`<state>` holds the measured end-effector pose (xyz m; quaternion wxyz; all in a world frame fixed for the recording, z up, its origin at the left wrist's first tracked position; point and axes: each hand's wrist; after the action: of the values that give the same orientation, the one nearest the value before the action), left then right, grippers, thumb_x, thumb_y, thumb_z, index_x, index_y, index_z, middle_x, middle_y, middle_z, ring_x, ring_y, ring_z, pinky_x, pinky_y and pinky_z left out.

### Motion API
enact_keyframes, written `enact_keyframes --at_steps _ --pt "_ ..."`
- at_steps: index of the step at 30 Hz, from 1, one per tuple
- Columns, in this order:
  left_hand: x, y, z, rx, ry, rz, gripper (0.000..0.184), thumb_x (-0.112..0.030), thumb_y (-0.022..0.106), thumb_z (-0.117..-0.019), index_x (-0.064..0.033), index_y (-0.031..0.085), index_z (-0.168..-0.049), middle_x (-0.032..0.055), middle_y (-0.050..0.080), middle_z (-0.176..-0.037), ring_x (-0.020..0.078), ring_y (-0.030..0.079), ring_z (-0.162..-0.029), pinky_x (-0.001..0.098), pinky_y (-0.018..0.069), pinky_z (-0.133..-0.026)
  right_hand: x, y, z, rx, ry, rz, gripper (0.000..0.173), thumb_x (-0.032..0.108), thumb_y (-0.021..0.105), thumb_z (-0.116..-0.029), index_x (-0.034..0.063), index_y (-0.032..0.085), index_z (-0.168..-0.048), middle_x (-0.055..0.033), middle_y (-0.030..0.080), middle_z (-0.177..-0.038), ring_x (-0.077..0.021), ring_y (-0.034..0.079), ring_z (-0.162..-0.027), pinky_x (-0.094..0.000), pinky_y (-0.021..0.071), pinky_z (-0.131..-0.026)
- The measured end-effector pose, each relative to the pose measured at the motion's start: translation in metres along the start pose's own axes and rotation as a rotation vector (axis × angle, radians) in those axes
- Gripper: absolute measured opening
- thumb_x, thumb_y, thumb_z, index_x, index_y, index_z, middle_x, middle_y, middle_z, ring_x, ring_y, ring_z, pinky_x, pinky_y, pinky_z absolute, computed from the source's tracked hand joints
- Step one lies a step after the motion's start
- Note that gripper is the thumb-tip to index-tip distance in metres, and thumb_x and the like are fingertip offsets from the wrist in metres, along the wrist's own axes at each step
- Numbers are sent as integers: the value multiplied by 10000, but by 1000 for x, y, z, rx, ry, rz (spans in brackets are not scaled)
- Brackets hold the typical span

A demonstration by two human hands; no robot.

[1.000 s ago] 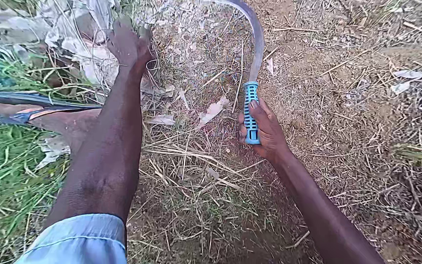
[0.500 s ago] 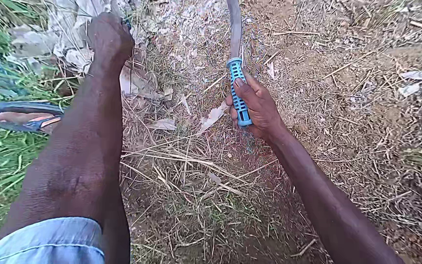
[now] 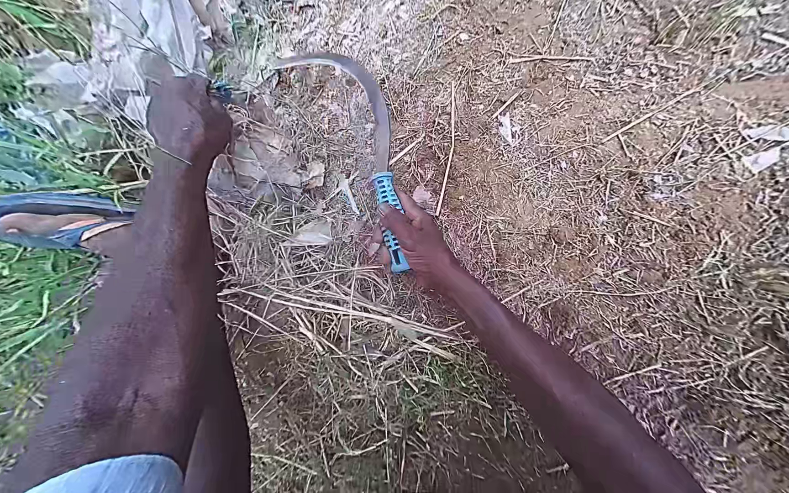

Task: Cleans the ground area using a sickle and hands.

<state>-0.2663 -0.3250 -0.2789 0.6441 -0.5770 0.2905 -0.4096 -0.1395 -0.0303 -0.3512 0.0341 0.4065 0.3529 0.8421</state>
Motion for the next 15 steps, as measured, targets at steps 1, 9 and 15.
enact_keyframes --at_steps 1,9,15 --pt "-1 5 6 20 -1 1 429 -185 376 -1081 113 528 -1351 434 526 -1340 615 501 -1277 789 365 -983 5 -10 6 -39 -51 -44 509 259 404 -1110 162 272 -1592 -51 557 -765 -113 535 -510 -249 499 -458" --pt "-65 28 6 59 68 23 606 -488 362 -1053 -12 630 -1317 347 519 -1427 554 483 -1334 787 326 -1023 25 -63 56 -168 -133 -53 537 336 417 -1103 267 244 -1607 -57 599 -809 -103 551 -502 -233 515 -445" --pt "-84 60 30 72 63 33 880 -688 548 -922 2 491 -1466 340 322 -1588 577 292 -1455 782 254 -1095 8 -69 75 -170 -132 -44 532 276 433 -1091 201 282 -1597 -72 600 -818 -115 564 -513 -243 534 -465"
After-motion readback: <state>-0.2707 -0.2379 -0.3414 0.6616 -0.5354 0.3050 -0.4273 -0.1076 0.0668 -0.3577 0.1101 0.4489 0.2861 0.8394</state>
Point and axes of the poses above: each hand's wrist, its own z-axis away from the middle knuckle, its own y-axis out of the palm, x = y × z
